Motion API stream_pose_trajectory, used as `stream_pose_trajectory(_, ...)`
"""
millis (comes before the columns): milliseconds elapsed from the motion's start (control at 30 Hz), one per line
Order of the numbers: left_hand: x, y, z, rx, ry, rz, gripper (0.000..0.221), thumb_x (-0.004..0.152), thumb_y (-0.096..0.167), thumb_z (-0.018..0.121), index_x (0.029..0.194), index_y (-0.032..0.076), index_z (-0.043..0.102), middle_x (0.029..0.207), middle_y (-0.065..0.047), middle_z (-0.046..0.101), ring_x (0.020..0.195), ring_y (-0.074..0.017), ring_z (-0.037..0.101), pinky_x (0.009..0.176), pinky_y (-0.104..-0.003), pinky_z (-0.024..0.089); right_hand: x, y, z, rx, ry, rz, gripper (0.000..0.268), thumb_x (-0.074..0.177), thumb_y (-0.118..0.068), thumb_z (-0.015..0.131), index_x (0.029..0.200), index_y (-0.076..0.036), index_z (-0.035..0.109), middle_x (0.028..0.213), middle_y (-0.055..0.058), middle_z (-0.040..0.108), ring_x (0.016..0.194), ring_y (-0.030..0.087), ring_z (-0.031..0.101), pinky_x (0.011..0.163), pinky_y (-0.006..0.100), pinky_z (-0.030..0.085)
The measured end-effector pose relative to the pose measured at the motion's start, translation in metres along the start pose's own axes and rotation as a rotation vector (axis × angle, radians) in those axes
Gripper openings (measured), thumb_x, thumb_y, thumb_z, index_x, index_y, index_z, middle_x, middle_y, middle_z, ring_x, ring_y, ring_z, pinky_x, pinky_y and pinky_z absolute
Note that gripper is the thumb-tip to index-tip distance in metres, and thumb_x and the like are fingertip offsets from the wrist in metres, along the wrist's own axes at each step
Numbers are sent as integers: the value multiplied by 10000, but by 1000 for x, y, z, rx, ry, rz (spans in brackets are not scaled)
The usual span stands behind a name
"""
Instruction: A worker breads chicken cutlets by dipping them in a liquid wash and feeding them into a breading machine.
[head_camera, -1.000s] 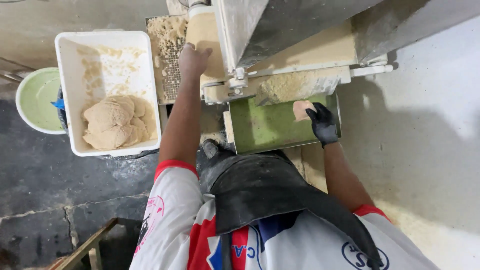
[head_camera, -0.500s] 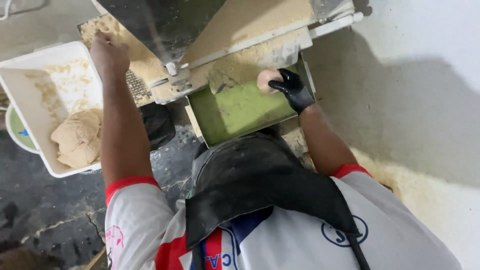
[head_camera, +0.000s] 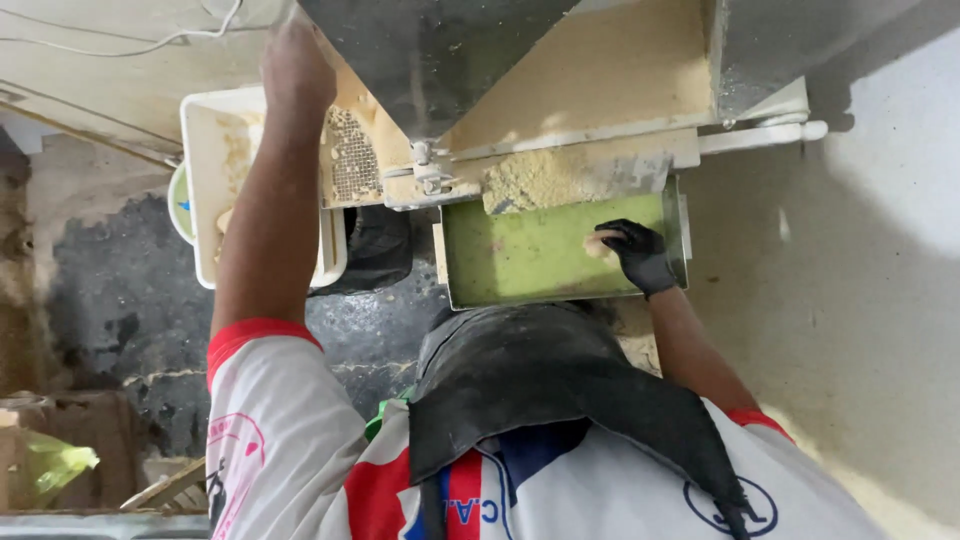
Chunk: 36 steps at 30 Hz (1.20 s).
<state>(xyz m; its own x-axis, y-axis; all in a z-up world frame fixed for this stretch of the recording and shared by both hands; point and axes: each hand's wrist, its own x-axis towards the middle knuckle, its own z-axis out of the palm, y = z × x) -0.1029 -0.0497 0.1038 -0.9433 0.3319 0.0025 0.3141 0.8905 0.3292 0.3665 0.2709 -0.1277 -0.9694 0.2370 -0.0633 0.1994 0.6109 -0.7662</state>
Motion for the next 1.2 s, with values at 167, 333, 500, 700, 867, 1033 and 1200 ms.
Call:
stream_pose_trajectory(167, -39, -5, -36, -47, -8, 156, 197, 1184, 71, 525, 1043, 35, 658, 723, -2, 574, 538, -81, 401, 409, -231, 329, -11, 16, 14, 190, 54, 152, 229, 1107, -286, 577, 1145, -296, 803, 1301, 11, 738, 1196, 291, 698, 961, 446, 575)
stream_pose_trajectory(333, -111, 17, -77, 184, -153, 133, 186, 1160, 197, 550, 1131, 79, 690, 823, -182, 684, 743, -347, 620, 624, -455, 483, -13, -2, 16, 243, 57, 287, 232, 1084, -269, 593, 1155, -313, 809, 1260, 15, 759, 1209, 296, 692, 1076, 425, 514)
stream_pose_trajectory(500, -161, 26, -41, 377, -357, 133, 244, 1036, 334, 682, 1276, 293, 694, 957, -278, 741, 978, -525, 744, 893, -580, 603, -22, -25, 10, 323, 124, 337, 182, 1059, -239, 673, 1206, -274, 774, 1252, 21, 772, 1231, 313, 693, 1124, 439, 510)
stream_pose_trajectory(700, -172, 88, 50, 290, -324, 535, 215, 984, 236, 664, 1196, 202, 669, 777, -226, 718, 733, -481, 765, 607, -567, 663, -29, -38, 10, 355, 175, 345, 199, 1055, -315, 679, 1237, -289, 754, 1255, 4, 776, 1231, 300, 692, 1128, 459, 513)
stream_pose_trajectory(867, -124, 185, 107, 242, 102, 839, 215, 984, 171, 654, 1090, 312, 778, 782, 9, 733, 724, -247, 794, 584, -429, 659, -32, -25, 11, 395, 244, 207, 184, 1056, -199, 680, 1209, -235, 776, 1214, 19, 795, 1212, 285, 717, 1098, 440, 519)
stream_pose_trajectory(1033, -47, 168, 181, 346, 208, 965, 287, 984, 167, 676, 1237, 278, 754, 1215, 46, 766, 1287, -169, 649, 1242, -392, 329, -34, -24, 0, 363, 312, 304, 203, 1042, -186, 672, 1212, -248, 764, 1216, 25, 794, 1198, 300, 716, 1104, 452, 518)
stream_pose_trajectory(1200, -10, 113, 293, 377, -123, 626, 565, 825, -71, 684, 1362, 102, 706, 1499, -86, 658, 1484, -281, 491, 1331, -482, 215, -37, -26, -13, 489, 429, 366, 177, 1070, -166, 663, 1180, -239, 781, 1164, 39, 796, 1157, 266, 731, 1083, 411, 522)
